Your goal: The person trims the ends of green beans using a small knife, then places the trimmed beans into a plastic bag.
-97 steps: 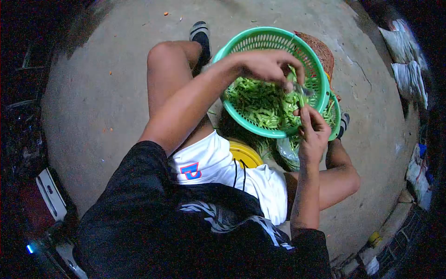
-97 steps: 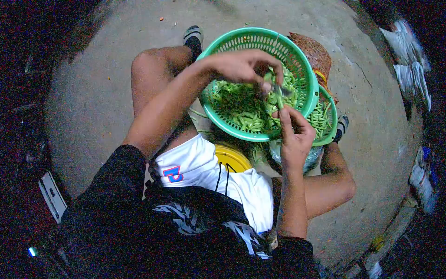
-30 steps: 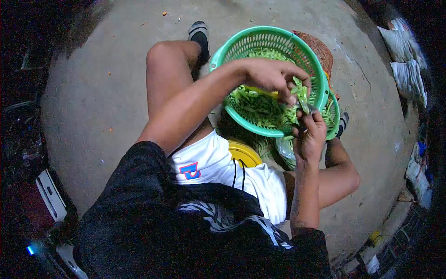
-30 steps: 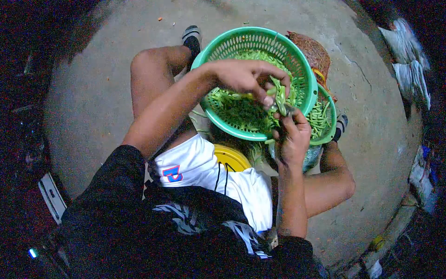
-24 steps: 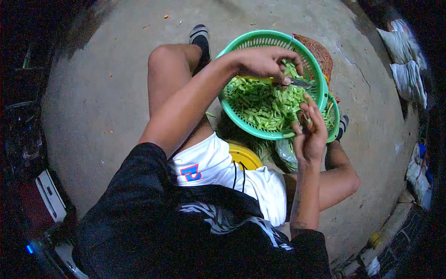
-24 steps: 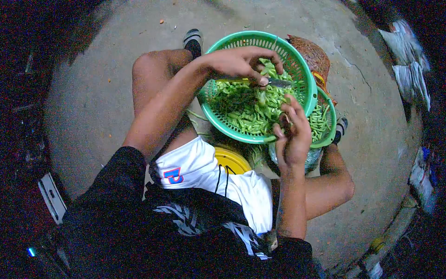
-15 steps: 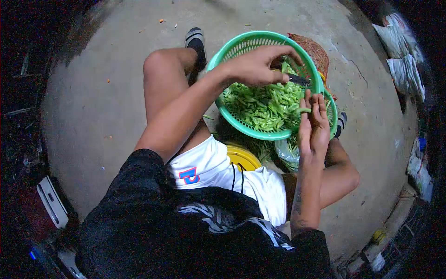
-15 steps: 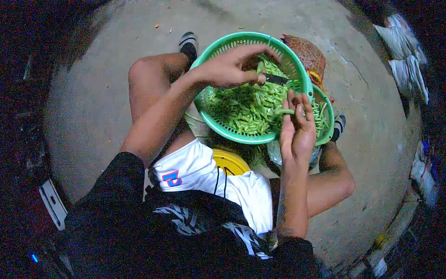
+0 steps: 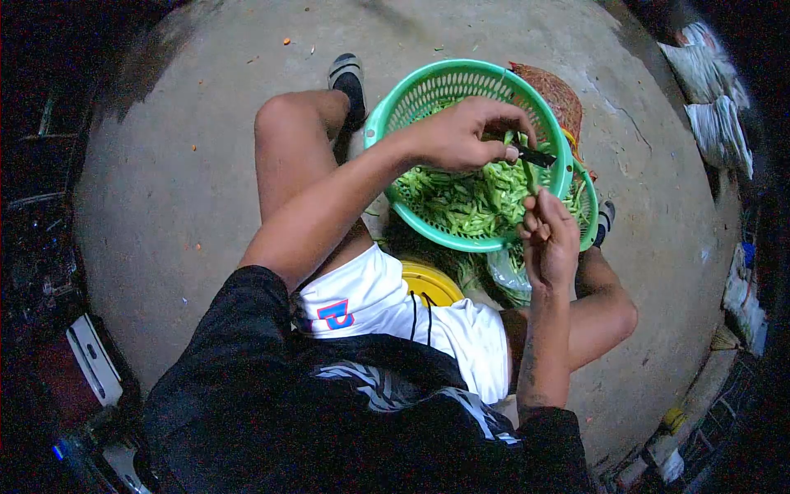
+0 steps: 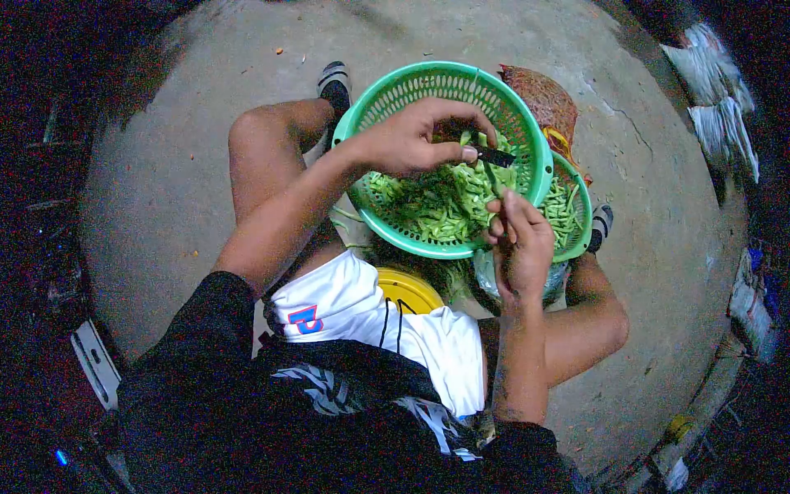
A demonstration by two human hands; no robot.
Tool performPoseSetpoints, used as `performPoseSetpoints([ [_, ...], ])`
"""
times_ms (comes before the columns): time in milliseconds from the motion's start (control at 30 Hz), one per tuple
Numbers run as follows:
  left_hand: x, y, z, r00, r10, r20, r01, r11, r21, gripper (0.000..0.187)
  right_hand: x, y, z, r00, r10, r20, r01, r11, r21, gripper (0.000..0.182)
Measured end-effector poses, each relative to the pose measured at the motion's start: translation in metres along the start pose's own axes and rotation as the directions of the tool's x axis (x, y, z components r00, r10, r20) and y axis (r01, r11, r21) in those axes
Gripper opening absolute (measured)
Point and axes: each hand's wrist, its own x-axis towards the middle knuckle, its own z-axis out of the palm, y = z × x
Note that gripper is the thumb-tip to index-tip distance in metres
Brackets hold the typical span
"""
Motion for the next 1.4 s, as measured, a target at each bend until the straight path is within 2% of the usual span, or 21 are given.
performPoseSetpoints([
  [33, -0.001, -0.003, -0.001, 1.000, 0.017, 0.010, -0.017, 0.998, 0.066, 0.029, 0.000, 0.002, -0.005, 1.000, 0.005, 0.031, -0.001, 0.994, -0.113, 0.025],
  [133, -0.005, -0.002, -0.006, 0.996, -0.045, 0.074, 0.035, 0.990, 0.136, 0.029, 0.000, 0.002, -0.015, 0.981, 0.143, 0.128, -0.135, 0.988, -0.068, 0.023],
  [300, -0.007, -0.005, -0.005, 0.979, -0.177, 0.097, 0.169, 0.982, 0.084, 0.029, -0.001, 0.007, -0.016, 0.995, 0.089, 0.053, -0.082, 0.989, -0.120, 0.019],
  [367, -0.005, 0.001, -0.007, 0.960, -0.231, 0.159, 0.205, 0.964, 0.167, 0.031, -0.002, 0.007, -0.009, 0.998, 0.057, 0.014, -0.054, 0.988, -0.145, 0.018],
  [467, -0.004, -0.015, -0.016, 0.974, -0.139, 0.179, 0.122, 0.987, 0.101, 0.032, 0.000, 0.010, -0.014, 0.998, 0.045, 0.049, -0.040, 0.993, -0.109, 0.018],
  [500, -0.003, -0.025, -0.023, 0.990, -0.087, 0.111, 0.069, 0.985, 0.160, 0.032, -0.001, 0.009, -0.017, 0.998, 0.048, 0.050, -0.042, 0.993, -0.112, 0.018],
  [533, -0.003, -0.024, -0.033, 0.954, -0.287, 0.086, 0.291, 0.956, -0.044, 0.028, -0.001, 0.008, -0.019, 0.998, 0.046, 0.052, -0.043, 0.998, -0.055, 0.017],
  [600, 0.000, -0.023, -0.046, 0.969, -0.228, 0.094, 0.235, 0.969, -0.073, 0.030, 0.001, 0.009, -0.020, 0.997, 0.040, 0.059, -0.040, 0.999, 0.004, 0.016],
  [667, -0.002, -0.017, -0.033, 0.940, -0.312, 0.136, 0.323, 0.944, -0.067, 0.034, 0.003, 0.010, -0.020, 1.000, 0.002, -0.003, -0.002, 0.999, -0.032, 0.015],
  [700, -0.002, -0.016, -0.021, 0.965, -0.213, 0.152, 0.219, 0.975, -0.024, 0.038, 0.002, 0.010, -0.017, 1.000, -0.003, -0.006, 0.002, 1.000, -0.030, 0.015],
  [733, -0.005, -0.015, -0.011, 0.932, -0.280, 0.231, 0.314, 0.941, -0.125, 0.036, 0.000, 0.010, -0.013, 1.000, -0.017, -0.013, 0.017, 0.998, -0.067, 0.014],
  [800, 0.000, -0.011, -0.007, 0.927, -0.267, 0.264, 0.263, 0.963, 0.051, 0.033, -0.002, 0.010, -0.011, 0.999, -0.022, -0.024, 0.020, 0.994, -0.108, 0.013],
  [867, 0.003, -0.031, -0.018, 0.969, -0.107, 0.224, 0.116, 0.993, -0.027, 0.029, -0.003, 0.009, -0.011, 0.999, -0.034, -0.040, 0.030, 0.995, -0.091, 0.012],
  [933, 0.004, -0.031, -0.038, 0.928, -0.301, 0.221, 0.334, 0.934, -0.131, 0.030, -0.001, 0.010, -0.021, 0.999, -0.033, -0.025, 0.031, 0.996, -0.078, 0.012],
  [1000, 0.002, -0.029, -0.037, 0.943, -0.275, 0.189, 0.308, 0.936, -0.171, 0.033, 0.000, 0.010, -0.023, 0.999, -0.039, -0.015, 0.038, 0.997, -0.062, 0.011],
  [1100, 0.000, -0.022, -0.008, 0.906, -0.294, 0.304, 0.339, 0.935, -0.106, 0.038, 0.001, 0.011, -0.014, 0.999, -0.052, -0.017, 0.049, 0.993, -0.109, 0.010],
  [1133, 0.002, -0.016, -0.004, 0.910, -0.271, 0.314, 0.279, 0.960, 0.021, 0.038, 0.001, 0.010, -0.012, 0.999, -0.050, -0.019, 0.047, 0.993, -0.112, 0.010],
  [1200, 0.004, -0.022, -0.012, 0.935, -0.129, 0.331, 0.135, 0.991, 0.005, 0.036, -0.002, 0.010, -0.010, 0.998, -0.056, -0.016, 0.054, 0.992, -0.114, 0.011],
  [1267, 0.003, -0.041, -0.024, 0.956, -0.169, 0.239, 0.210, 0.965, -0.158, 0.036, -0.002, 0.009, -0.011, 0.996, -0.057, -0.071, 0.049, 0.992, -0.112, 0.011],
  [1300, 0.002, -0.035, -0.032, 0.921, -0.300, 0.249, 0.355, 0.909, -0.218, 0.036, -0.002, 0.009, -0.013, 0.998, -0.053, -0.042, 0.049, 0.994, -0.097, 0.011],
  [1400, 0.003, -0.022, -0.024, 0.947, -0.236, 0.216, 0.256, 0.964, -0.069, 0.038, 0.002, 0.010, -0.014, 0.998, -0.053, -0.014, 0.051, 0.993, -0.106, 0.011],
])
